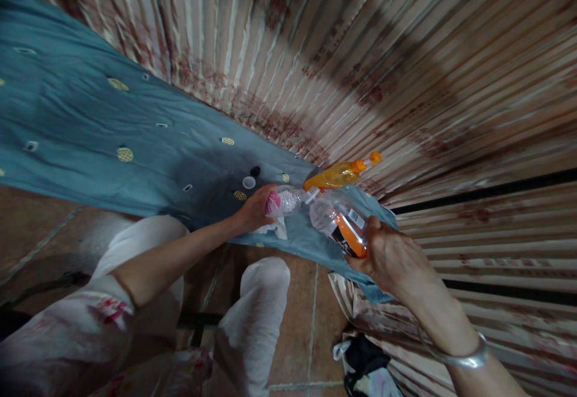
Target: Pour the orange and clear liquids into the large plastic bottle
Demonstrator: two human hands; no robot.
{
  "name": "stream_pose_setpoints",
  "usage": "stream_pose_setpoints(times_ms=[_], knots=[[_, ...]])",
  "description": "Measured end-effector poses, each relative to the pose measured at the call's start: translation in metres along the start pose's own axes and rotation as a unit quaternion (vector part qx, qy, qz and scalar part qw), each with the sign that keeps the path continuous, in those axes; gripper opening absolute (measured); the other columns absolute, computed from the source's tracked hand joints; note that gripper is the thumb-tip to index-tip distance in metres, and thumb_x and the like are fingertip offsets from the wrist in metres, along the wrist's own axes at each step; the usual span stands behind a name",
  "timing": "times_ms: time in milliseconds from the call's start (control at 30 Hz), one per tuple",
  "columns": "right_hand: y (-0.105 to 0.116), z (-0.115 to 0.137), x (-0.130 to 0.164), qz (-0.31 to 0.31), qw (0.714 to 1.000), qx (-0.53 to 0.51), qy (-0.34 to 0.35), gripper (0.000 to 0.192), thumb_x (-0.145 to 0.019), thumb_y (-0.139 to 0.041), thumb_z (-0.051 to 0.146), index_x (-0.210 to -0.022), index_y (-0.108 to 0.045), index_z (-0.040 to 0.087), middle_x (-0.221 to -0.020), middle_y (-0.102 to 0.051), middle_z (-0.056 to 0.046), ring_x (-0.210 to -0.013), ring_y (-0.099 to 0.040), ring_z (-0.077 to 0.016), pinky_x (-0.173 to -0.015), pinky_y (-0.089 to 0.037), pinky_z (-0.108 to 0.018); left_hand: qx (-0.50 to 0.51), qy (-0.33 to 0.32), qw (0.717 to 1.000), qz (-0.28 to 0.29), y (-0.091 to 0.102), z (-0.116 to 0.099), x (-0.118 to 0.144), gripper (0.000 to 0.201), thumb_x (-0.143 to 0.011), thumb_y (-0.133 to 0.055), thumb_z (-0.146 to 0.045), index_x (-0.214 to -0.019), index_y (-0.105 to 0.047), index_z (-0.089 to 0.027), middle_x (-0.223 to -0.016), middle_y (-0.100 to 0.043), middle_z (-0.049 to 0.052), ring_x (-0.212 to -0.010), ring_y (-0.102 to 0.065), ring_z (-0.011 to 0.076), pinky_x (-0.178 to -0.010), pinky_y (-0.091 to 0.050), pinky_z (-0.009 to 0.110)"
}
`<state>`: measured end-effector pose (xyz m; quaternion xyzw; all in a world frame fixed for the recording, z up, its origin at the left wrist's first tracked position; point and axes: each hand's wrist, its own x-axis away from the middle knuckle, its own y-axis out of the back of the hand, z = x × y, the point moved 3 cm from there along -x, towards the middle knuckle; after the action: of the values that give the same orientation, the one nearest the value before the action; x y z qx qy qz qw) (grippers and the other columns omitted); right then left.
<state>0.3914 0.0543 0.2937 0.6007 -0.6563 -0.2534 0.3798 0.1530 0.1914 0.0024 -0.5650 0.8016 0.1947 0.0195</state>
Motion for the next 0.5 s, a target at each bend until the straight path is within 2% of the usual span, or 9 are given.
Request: stream_pose_setpoints(times_ms=[300, 500], knots=[[-0.006, -0.006, 0.002, -0.013, 1.0, -0.006, 0.007, 0.03, -0.099, -0.09, 0.038, -0.114, -0.067, 0.025, -0.082, -0.084, -0.012, -0.08, -0.091, -0.042, -0.067, -0.055, -0.036, 0.004, 0.005, 1.0, 0.002, 0.002, -0.004, 0.0, 0.1, -0.07, -0.101, -0.014, -0.166, -0.073, -0.025, -0.174, -0.08, 0.019, -0.171, -0.073, 0.0495, -0.148, -0.061, 0.075], [-0.007, -0.007, 0.004, -0.048, 0.999, -0.002, 0.024, 0.03, -0.098, -0.089, 0.04, -0.113, -0.067, 0.025, -0.078, -0.082, -0.013, -0.074, -0.088, -0.0415, -0.064, -0.052, -0.036, -0.005, 0.01, 1.0, 0.012, 0.004, -0.012, 0.001, 0.099, -0.073, -0.098, -0.011, -0.168, -0.071, -0.022, -0.178, -0.079, 0.02, -0.168, -0.074, 0.0498, -0.15, -0.06, 0.072]])
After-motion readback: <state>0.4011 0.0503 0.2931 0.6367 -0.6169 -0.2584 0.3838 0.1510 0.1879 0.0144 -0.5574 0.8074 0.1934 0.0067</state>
